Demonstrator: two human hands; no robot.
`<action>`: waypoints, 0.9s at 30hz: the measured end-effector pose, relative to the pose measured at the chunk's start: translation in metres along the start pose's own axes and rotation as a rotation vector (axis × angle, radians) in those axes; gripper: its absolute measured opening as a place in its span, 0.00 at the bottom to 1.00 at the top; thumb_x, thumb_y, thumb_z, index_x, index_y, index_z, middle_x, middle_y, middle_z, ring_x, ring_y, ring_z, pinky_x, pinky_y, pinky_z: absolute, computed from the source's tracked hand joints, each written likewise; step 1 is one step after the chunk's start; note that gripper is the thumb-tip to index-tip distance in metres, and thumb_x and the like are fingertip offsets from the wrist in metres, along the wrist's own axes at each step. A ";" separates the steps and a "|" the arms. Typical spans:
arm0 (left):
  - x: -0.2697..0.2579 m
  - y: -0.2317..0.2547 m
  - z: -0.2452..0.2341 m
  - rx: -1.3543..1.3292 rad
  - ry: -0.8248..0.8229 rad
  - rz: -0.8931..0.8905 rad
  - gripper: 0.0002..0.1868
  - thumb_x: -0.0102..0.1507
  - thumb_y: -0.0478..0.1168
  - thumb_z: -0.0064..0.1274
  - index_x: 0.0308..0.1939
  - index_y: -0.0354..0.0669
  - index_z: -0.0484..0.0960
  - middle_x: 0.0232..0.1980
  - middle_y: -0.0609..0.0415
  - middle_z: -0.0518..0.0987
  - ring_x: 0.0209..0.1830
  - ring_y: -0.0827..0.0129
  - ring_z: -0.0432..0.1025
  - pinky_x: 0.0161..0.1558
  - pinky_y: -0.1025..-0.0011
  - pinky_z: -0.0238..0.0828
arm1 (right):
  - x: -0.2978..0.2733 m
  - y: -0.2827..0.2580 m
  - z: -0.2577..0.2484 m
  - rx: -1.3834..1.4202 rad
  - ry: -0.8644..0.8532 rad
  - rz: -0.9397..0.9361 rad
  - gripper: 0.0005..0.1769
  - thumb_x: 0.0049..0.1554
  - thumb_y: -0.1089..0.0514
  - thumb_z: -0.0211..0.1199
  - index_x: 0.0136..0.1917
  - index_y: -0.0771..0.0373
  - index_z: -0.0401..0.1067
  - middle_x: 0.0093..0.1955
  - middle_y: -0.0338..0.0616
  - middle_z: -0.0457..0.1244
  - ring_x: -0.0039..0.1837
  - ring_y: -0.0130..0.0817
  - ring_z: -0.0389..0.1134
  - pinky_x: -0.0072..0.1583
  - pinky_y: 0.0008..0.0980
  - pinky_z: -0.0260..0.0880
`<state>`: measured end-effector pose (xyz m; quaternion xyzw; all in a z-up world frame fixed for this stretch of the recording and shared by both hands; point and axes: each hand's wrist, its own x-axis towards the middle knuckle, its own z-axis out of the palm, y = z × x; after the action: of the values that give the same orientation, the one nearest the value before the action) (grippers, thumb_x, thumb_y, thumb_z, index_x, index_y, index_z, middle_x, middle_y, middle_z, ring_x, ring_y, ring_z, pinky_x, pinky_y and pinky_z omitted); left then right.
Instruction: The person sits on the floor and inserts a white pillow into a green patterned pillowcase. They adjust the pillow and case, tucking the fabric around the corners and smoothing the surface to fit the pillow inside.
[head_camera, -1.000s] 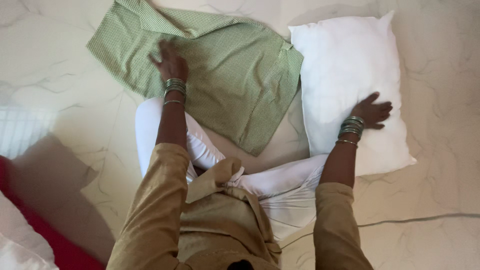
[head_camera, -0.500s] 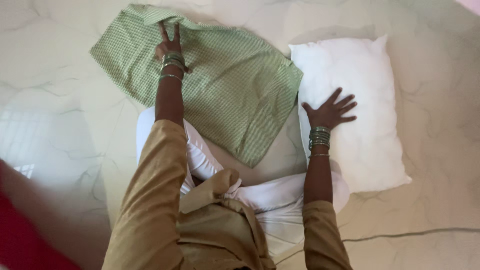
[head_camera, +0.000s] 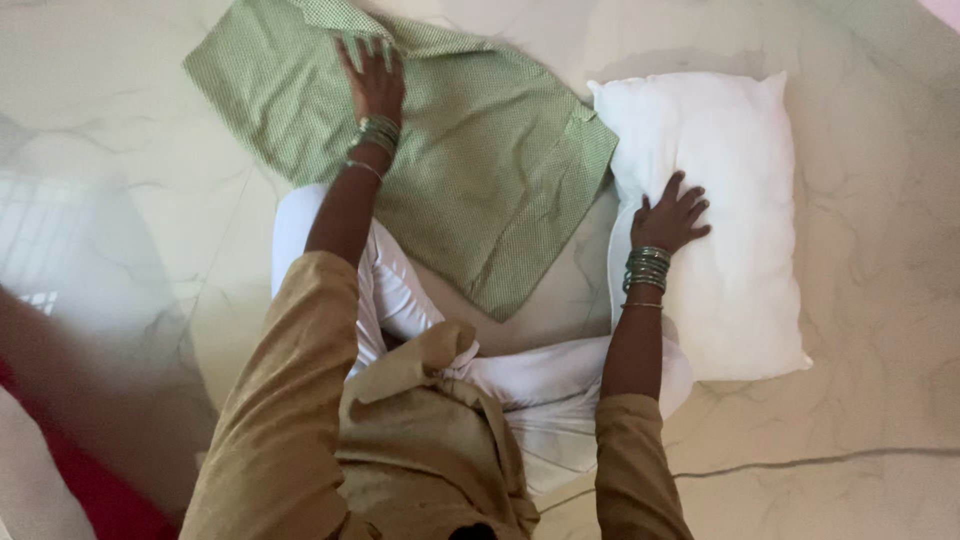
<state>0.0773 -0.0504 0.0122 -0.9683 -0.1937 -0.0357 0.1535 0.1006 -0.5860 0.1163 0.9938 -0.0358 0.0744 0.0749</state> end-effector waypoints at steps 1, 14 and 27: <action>-0.024 0.014 0.001 0.054 0.039 0.081 0.40 0.61 0.42 0.55 0.78 0.58 0.61 0.82 0.52 0.56 0.80 0.50 0.51 0.69 0.25 0.18 | 0.001 0.005 0.001 -0.002 0.018 -0.015 0.44 0.62 0.43 0.64 0.84 0.49 0.48 0.81 0.65 0.44 0.80 0.65 0.45 0.68 0.81 0.46; -0.203 0.114 -0.075 -0.581 -0.049 0.794 0.39 0.60 0.62 0.51 0.72 0.51 0.68 0.74 0.46 0.65 0.71 0.53 0.61 0.66 0.40 0.53 | -0.040 0.051 -0.075 0.452 0.355 -0.198 0.28 0.62 0.58 0.66 0.73 0.65 0.68 0.70 0.55 0.66 0.71 0.53 0.66 0.68 0.47 0.65; -0.207 0.115 -0.023 -0.610 0.059 0.634 0.28 0.56 0.53 0.59 0.54 0.40 0.78 0.60 0.46 0.72 0.56 0.55 0.70 0.52 0.50 0.69 | -0.129 0.059 -0.139 1.203 -0.175 -0.136 0.15 0.64 0.62 0.64 0.61 0.71 0.78 0.40 0.36 0.59 0.41 0.24 0.50 0.43 0.25 0.50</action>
<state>-0.0695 -0.2335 -0.0248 -0.9795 0.1369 -0.0702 -0.1303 -0.0518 -0.6152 0.2412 0.8643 0.0699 -0.0051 -0.4980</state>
